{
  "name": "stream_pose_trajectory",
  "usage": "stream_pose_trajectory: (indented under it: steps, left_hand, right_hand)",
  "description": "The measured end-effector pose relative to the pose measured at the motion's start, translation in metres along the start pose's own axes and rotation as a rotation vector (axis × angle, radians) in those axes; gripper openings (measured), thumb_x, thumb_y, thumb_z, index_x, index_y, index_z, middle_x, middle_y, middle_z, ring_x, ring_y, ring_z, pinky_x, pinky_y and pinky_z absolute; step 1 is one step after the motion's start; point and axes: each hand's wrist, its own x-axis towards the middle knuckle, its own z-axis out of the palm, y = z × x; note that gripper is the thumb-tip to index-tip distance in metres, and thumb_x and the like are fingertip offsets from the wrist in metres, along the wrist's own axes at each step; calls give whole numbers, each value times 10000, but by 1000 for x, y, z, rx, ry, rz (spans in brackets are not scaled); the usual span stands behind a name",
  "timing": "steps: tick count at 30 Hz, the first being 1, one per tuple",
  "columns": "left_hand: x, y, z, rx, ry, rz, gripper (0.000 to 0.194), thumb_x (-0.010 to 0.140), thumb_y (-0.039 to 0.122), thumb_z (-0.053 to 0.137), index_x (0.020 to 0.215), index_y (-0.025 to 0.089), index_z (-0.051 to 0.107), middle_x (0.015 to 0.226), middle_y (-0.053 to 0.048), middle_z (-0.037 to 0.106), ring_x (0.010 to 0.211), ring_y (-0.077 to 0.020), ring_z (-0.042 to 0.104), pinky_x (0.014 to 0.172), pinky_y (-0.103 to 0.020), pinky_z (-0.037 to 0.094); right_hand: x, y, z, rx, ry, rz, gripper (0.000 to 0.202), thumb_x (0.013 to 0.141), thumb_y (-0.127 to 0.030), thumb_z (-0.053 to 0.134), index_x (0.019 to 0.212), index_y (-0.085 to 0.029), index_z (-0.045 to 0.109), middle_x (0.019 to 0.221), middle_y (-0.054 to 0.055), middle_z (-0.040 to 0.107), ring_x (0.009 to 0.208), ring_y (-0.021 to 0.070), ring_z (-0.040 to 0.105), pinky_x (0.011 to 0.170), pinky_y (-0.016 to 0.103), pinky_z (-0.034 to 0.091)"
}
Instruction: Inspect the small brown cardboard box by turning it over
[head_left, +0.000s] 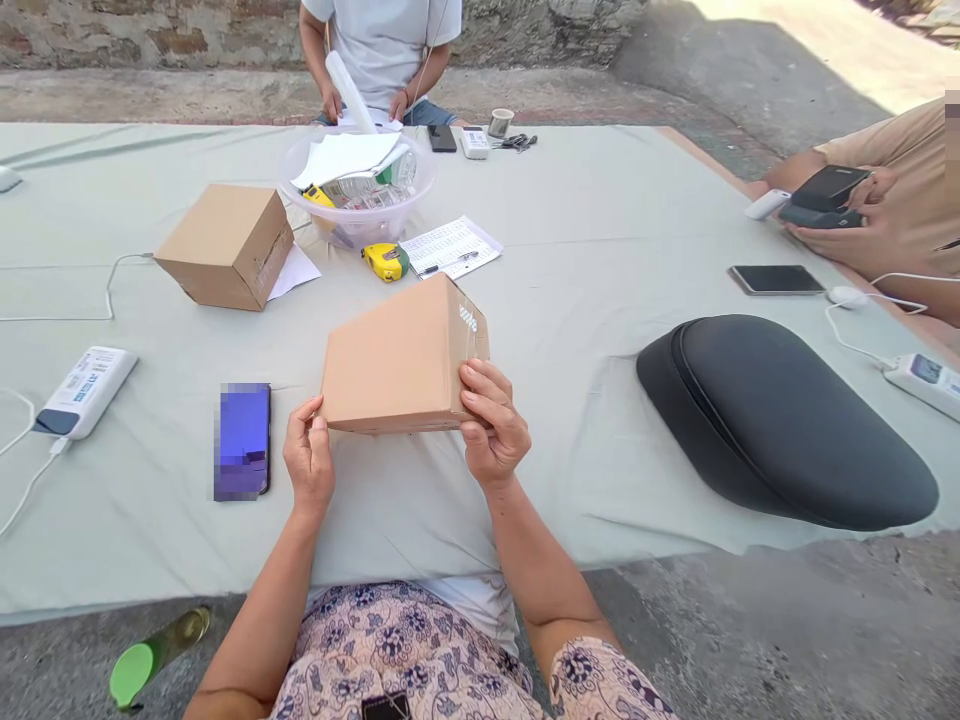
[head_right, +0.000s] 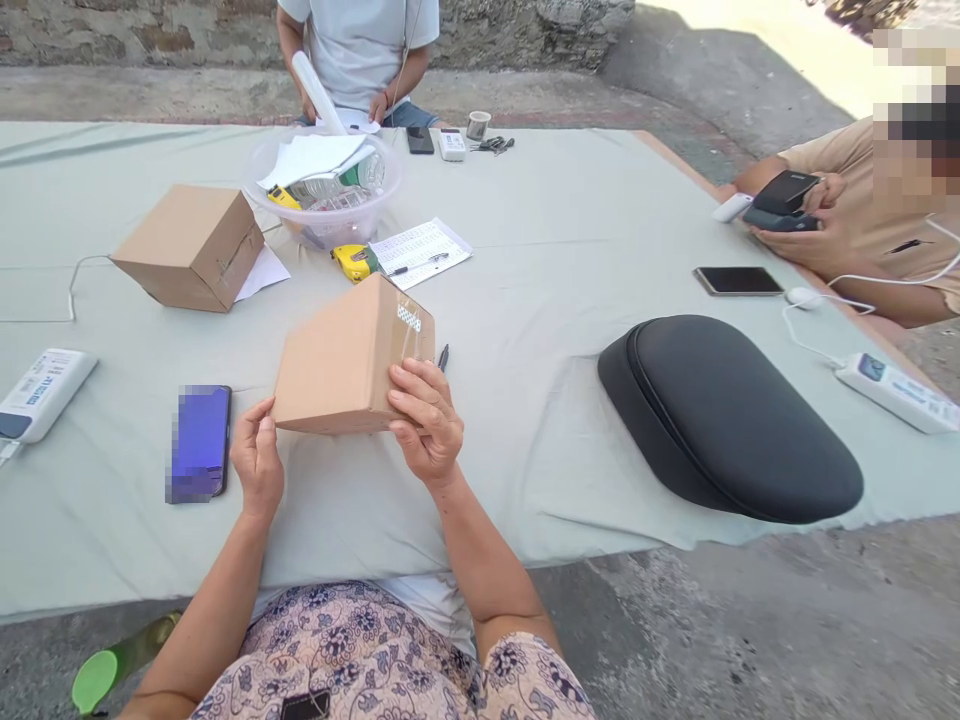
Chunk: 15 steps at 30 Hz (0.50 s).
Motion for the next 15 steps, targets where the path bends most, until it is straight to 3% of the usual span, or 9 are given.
stream_pose_trajectory:
  steps: [2, 4, 8, 11, 15]
  left_hand:
    - [3, 4, -2, 131, 37, 106, 386, 996, 446, 504, 1152, 159, 712, 1269, -137, 691, 1258, -231, 637, 1108, -385, 501]
    - [5, 5, -3, 164, 41, 105, 370, 988, 405, 481, 1150, 161, 707, 1244, -126, 700, 1222, -217, 647, 1077, -368, 507]
    - [1, 0, -1, 245, -42, -53, 298, 939, 407, 512, 974, 189, 712, 1043, -92, 732, 1093, -232, 674, 969, -369, 524]
    - [-3, -4, 4, 331, -139, 11, 249, 893, 386, 540, 830, 196, 688, 1035, -111, 732, 1161, -283, 651, 1064, -448, 489]
    - [-5, 1, 5, 135, -105, -26, 350, 957, 435, 529, 1106, 171, 706, 1156, -129, 728, 1137, -256, 681, 1027, -406, 543]
  right_hand:
    - [0, -3, 2, -59, 2, -31, 276, 1042, -401, 501, 1244, -331, 676, 1341, 52, 670, 1428, 259, 540, 1111, 590, 547]
    - [0, -5, 4, -106, -15, -31, 306, 1054, -403, 449, 1253, -337, 672, 1438, 53, 593, 1480, 263, 474, 1133, 595, 533]
    - [0, -10, 9, -20, -44, 8, 399, 1044, -290, 379, 1408, -331, 536, 1406, 84, 590, 1443, 249, 533, 1116, 592, 567]
    - [0, -14, 14, 23, -28, -7, 417, 1005, -202, 452, 1402, -312, 515, 1341, 86, 630, 1427, 229, 557, 1106, 545, 594]
    - [-2, -21, 21, 26, -63, -111, 408, 985, -173, 496, 1377, -282, 530, 1303, 94, 655, 1337, 209, 618, 1073, 480, 616]
